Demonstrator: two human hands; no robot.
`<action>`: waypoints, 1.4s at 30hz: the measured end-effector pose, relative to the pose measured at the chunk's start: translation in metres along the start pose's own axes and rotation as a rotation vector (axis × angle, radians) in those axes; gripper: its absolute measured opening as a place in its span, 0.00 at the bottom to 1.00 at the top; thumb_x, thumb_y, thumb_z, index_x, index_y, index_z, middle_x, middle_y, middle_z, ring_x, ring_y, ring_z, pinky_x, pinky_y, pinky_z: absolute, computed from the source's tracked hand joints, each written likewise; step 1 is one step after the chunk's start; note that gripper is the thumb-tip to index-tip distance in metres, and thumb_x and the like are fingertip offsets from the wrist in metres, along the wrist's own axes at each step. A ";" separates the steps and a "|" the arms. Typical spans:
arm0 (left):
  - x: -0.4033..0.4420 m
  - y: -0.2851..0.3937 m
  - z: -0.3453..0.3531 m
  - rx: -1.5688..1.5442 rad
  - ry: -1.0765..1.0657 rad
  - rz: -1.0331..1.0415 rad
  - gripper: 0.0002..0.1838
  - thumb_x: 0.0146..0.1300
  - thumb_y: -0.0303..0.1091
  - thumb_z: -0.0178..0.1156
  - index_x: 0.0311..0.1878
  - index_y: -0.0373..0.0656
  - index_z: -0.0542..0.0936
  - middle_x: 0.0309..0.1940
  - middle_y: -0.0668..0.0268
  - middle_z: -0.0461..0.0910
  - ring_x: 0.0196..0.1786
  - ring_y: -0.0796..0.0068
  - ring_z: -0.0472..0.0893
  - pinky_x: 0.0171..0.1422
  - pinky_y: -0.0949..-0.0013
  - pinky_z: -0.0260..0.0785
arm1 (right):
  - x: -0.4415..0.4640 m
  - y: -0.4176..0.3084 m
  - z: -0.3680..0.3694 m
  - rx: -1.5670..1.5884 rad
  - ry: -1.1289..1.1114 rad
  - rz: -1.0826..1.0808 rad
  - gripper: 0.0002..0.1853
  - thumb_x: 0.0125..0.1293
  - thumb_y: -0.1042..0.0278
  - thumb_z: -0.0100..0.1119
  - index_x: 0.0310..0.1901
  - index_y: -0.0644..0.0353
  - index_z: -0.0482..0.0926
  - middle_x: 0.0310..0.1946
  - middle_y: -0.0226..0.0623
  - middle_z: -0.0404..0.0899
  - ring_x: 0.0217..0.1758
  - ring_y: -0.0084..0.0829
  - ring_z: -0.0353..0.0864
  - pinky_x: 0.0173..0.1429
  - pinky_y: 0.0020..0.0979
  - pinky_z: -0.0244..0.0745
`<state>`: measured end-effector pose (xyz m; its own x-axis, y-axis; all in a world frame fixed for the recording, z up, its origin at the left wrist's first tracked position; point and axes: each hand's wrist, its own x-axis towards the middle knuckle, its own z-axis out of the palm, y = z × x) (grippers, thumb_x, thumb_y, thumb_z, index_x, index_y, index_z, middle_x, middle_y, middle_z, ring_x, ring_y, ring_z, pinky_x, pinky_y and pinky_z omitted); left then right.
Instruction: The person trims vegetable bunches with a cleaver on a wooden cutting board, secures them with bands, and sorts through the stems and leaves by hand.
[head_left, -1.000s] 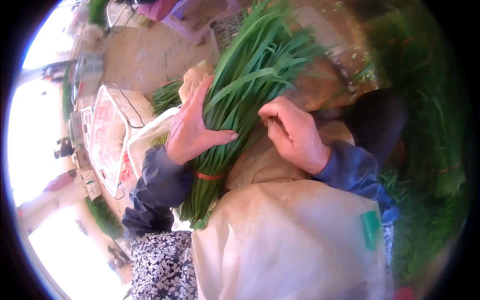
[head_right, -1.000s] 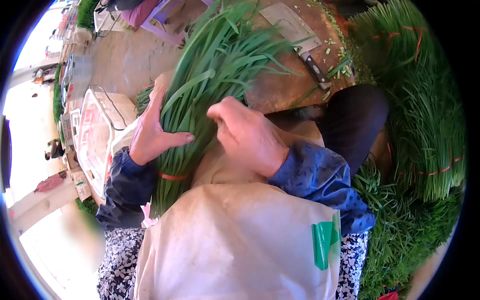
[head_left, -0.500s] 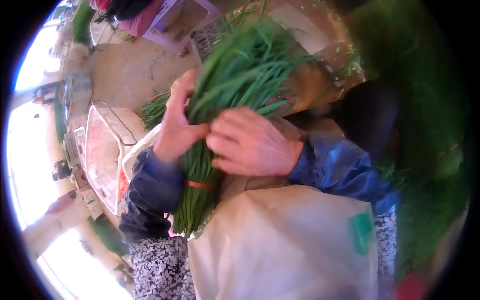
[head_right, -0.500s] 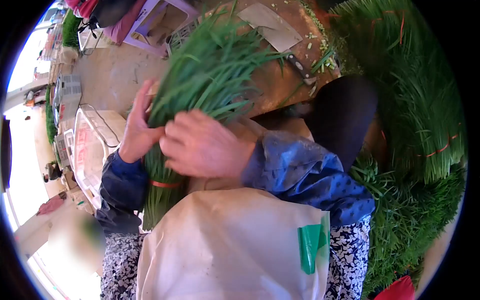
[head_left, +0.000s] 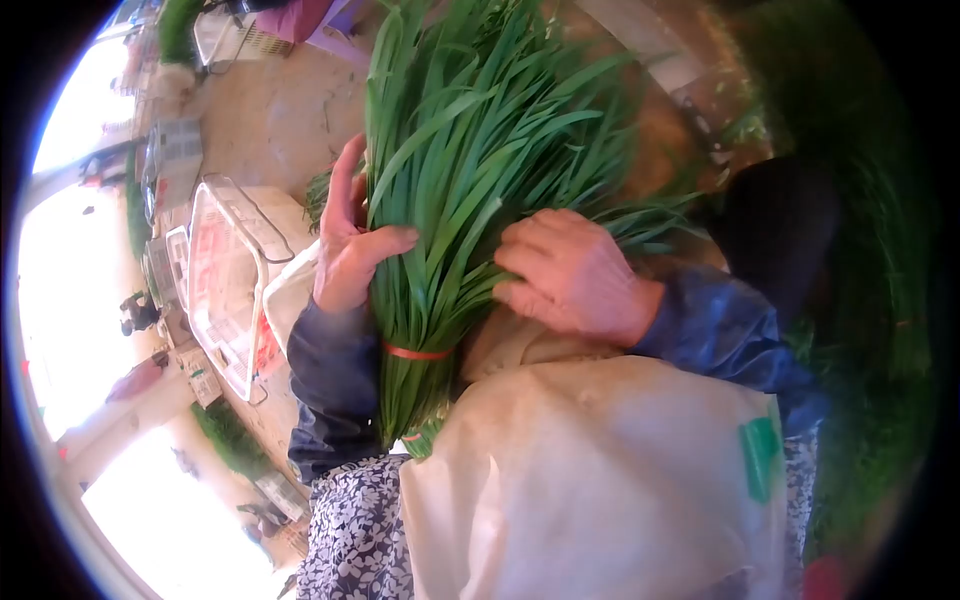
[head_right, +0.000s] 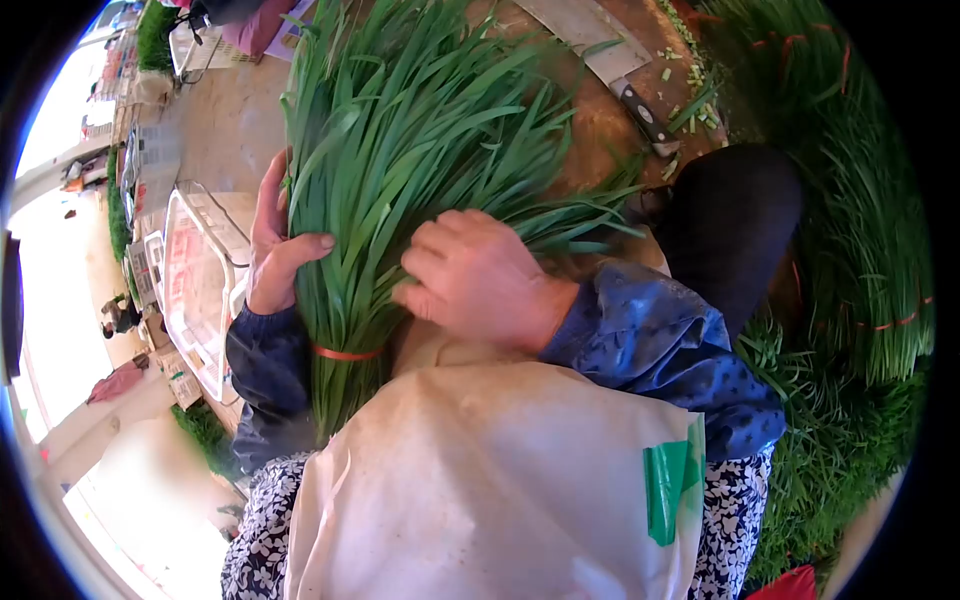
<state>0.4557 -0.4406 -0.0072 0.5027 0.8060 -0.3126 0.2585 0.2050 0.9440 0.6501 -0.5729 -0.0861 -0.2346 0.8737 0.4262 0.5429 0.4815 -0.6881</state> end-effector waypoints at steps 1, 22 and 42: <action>-0.001 0.003 0.005 -0.027 0.014 -0.002 0.55 0.41 0.20 0.62 0.77 0.35 0.50 0.63 0.52 0.71 0.64 0.62 0.74 0.69 0.63 0.64 | -0.001 0.000 0.001 0.003 -0.003 -0.002 0.23 0.53 0.57 0.70 0.47 0.61 0.78 0.42 0.42 0.77 0.43 0.41 0.75 0.47 0.41 0.71; -0.050 -0.033 0.034 1.159 0.012 0.186 0.55 0.44 0.49 0.70 0.77 0.54 0.54 0.52 0.43 0.72 0.53 0.41 0.77 0.58 0.48 0.70 | -0.021 -0.023 -0.020 -0.356 -0.352 0.131 0.18 0.57 0.65 0.59 0.50 0.59 0.78 0.49 0.38 0.77 0.53 0.43 0.78 0.51 0.43 0.73; -0.036 -0.074 -0.042 0.513 0.053 0.382 0.59 0.40 0.29 0.69 0.77 0.34 0.49 0.75 0.43 0.55 0.79 0.54 0.54 0.79 0.61 0.50 | 0.028 -0.027 0.040 -0.276 -0.154 -0.032 0.35 0.55 0.45 0.64 0.59 0.61 0.75 0.59 0.53 0.71 0.54 0.56 0.75 0.56 0.51 0.73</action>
<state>0.3844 -0.4613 -0.0615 0.5993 0.7987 0.0543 0.4375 -0.3836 0.8133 0.5965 -0.5589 -0.0789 -0.3633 0.8686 0.3369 0.7267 0.4905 -0.4809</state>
